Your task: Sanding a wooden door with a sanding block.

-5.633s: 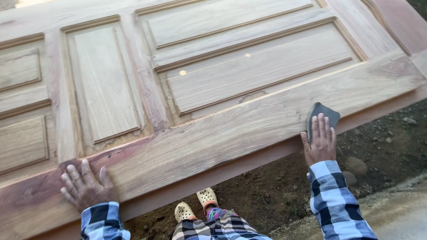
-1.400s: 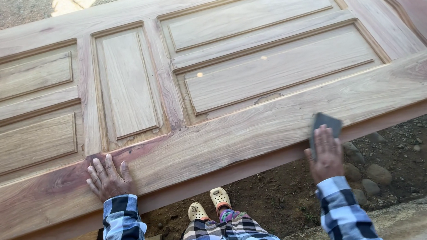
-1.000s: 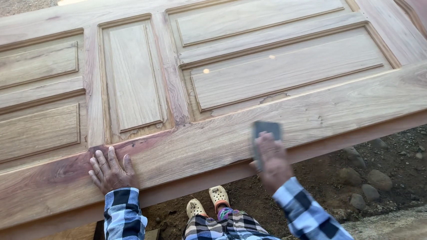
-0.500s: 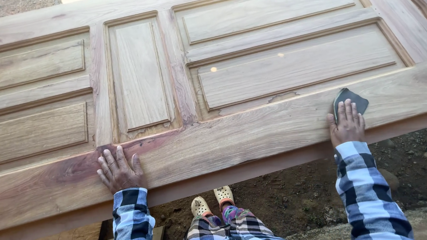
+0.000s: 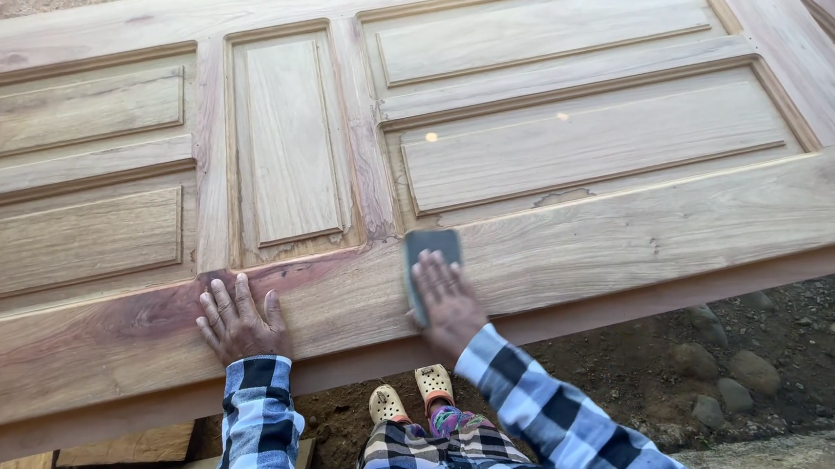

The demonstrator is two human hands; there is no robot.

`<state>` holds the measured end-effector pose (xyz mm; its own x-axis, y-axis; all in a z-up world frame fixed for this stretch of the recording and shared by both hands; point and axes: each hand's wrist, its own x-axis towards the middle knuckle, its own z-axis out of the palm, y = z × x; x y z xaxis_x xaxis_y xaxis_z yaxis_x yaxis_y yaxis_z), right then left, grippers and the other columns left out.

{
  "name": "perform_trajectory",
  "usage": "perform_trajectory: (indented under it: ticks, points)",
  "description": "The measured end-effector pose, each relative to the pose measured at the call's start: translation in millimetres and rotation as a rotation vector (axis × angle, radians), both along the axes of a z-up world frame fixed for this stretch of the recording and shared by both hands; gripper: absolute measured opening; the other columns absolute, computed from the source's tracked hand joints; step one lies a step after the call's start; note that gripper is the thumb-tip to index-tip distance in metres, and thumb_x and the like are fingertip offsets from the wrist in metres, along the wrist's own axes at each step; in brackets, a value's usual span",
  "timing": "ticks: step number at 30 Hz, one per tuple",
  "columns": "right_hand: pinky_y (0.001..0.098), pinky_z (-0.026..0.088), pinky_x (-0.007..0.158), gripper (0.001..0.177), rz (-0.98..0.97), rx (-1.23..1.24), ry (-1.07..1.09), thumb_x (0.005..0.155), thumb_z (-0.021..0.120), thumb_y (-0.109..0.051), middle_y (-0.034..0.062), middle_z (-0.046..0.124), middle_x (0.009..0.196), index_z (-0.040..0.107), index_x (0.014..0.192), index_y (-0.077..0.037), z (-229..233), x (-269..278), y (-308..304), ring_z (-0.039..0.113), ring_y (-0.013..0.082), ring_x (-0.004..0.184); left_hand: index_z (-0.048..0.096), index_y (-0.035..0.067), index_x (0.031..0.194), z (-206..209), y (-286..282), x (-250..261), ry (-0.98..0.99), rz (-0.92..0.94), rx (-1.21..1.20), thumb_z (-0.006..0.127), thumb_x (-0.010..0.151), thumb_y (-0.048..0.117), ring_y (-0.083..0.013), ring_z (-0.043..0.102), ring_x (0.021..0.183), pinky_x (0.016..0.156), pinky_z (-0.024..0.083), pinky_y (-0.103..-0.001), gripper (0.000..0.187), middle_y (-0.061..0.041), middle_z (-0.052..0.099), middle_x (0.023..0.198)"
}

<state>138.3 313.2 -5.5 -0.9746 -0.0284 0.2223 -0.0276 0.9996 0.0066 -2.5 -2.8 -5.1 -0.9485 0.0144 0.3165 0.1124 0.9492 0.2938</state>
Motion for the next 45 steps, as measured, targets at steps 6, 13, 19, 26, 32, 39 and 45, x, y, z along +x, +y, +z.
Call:
perform_trajectory:
  ticks: [6, 13, 19, 26, 32, 39, 45]
  points:
    - [0.0431, 0.006, 0.129, 0.073, 0.107, -0.08, 0.068, 0.109, 0.023, -0.054, 0.0195, 0.016, 0.169, 0.01, 0.161, -0.005, 15, 23, 26, 0.013, 0.0292, 0.158, 0.048, 0.02, 0.155, -7, -3, -3, 0.011, -0.011, -0.017, 0.047, 0.102, 0.059, -0.0398, 0.022, 0.156, 0.125, 0.014, -0.061, 0.066, -0.02, 0.034, 0.166]
    - [0.0481, 0.019, 0.126, 0.079, -0.459, -0.109, 0.087, 0.106, 0.013, -0.062, 0.019, 0.028, 0.167, 0.029, 0.16, -0.006, 13, 83, 227, 0.026, 0.0309, 0.156, 0.044, 0.021, 0.159, -4, -2, 2, 0.021, -0.032, -0.002, 0.045, 0.103, 0.061, -0.0419, 0.024, 0.156, 0.125, 0.014, -0.063, 0.07, -0.022, 0.033, 0.168]
    - [0.0452, 0.009, 0.127, 0.08, -0.724, -0.087, 0.018, 0.103, 0.018, -0.065, 0.0112, 0.017, 0.171, 0.022, 0.162, -0.012, 7, 93, 276, 0.012, 0.0262, 0.158, 0.032, 0.018, 0.166, 2, -1, 2, 0.11, -0.022, -0.007, 0.042, 0.103, 0.064, -0.0459, 0.023, 0.157, 0.126, 0.014, -0.066, 0.078, -0.029, 0.025, 0.171]
    - [0.0464, 0.01, 0.128, 0.078, -0.716, -0.13, 0.088, 0.105, 0.025, -0.063, 0.0092, 0.017, 0.173, 0.023, 0.164, -0.013, 14, 90, 263, 0.013, 0.026, 0.159, 0.031, 0.021, 0.165, 18, 4, 6, 0.057, -0.051, 0.023, 0.039, 0.102, 0.064, -0.0446, 0.021, 0.157, 0.126, 0.014, -0.068, 0.077, -0.024, 0.023, 0.171]
    - [0.0484, 0.009, 0.127, 0.075, -0.716, -0.106, 0.149, 0.106, 0.028, -0.061, 0.0101, 0.019, 0.172, 0.025, 0.163, -0.013, 4, 94, 264, 0.014, 0.0264, 0.159, 0.037, 0.022, 0.16, 19, 5, 9, 0.065, -0.092, -0.014, 0.041, 0.098, 0.062, -0.0415, 0.02, 0.158, 0.124, 0.015, -0.068, 0.073, -0.021, 0.026, 0.17]
    - [0.0468, 0.012, 0.128, 0.074, -0.73, -0.052, 0.242, 0.104, 0.032, -0.06, 0.0077, 0.023, 0.172, 0.029, 0.163, -0.015, -10, 90, 268, 0.018, 0.024, 0.159, 0.039, 0.021, 0.158, 22, 6, 13, 0.146, -0.124, 0.027, 0.046, 0.096, 0.058, -0.0432, 0.018, 0.158, 0.123, 0.017, -0.069, 0.073, -0.022, 0.025, 0.169]
    - [0.0455, 0.011, 0.127, 0.074, -0.764, 0.006, 0.235, 0.101, 0.032, -0.062, 0.0063, 0.025, 0.17, 0.033, 0.16, -0.017, -29, 91, 290, 0.018, 0.0226, 0.156, 0.04, 0.022, 0.156, 19, 7, 11, 0.151, -0.137, -0.001, 0.049, 0.092, 0.059, -0.0425, 0.021, 0.157, 0.123, 0.019, -0.069, 0.075, -0.019, 0.027, 0.169]
